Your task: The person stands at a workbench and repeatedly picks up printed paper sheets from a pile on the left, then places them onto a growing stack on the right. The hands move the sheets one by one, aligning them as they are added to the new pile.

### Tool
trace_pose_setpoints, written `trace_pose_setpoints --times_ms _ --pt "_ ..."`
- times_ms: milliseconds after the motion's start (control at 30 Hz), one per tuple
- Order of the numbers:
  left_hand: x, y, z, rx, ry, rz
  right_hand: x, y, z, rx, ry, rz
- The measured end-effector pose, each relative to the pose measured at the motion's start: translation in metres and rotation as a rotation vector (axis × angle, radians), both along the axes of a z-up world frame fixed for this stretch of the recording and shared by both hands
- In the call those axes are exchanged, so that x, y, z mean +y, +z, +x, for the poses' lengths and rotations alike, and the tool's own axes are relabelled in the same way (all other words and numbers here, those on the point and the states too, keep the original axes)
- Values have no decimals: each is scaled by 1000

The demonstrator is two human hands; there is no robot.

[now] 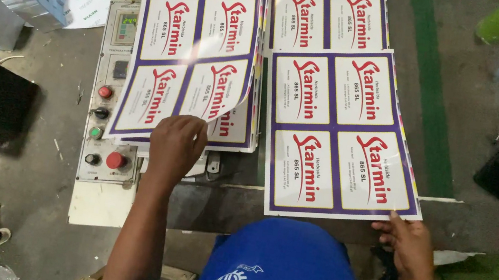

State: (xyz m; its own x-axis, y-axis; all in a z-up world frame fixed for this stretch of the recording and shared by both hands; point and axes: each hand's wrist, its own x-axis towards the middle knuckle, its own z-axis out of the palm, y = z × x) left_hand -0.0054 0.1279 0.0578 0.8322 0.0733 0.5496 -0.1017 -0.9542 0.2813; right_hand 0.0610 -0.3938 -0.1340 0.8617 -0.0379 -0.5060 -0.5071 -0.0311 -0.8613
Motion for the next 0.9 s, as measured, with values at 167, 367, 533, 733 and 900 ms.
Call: trace_pose_setpoints --times_ms 167,367,533,733,900 --pt "-19 12 -9 -37 24 -7 11 11 -2 25 0 -13" --pt "-31 -10 -5 25 19 -52 36 11 23 -17 59 -20" --pt "-41 -19 -4 19 28 -95 53 -1 57 -92 90 41" --pt "-57 -18 -16 -9 -59 -183 65 21 49 17 40 -45" --pt "-95 -16 -19 142 -336 -315 84 17 19 31 269 119"
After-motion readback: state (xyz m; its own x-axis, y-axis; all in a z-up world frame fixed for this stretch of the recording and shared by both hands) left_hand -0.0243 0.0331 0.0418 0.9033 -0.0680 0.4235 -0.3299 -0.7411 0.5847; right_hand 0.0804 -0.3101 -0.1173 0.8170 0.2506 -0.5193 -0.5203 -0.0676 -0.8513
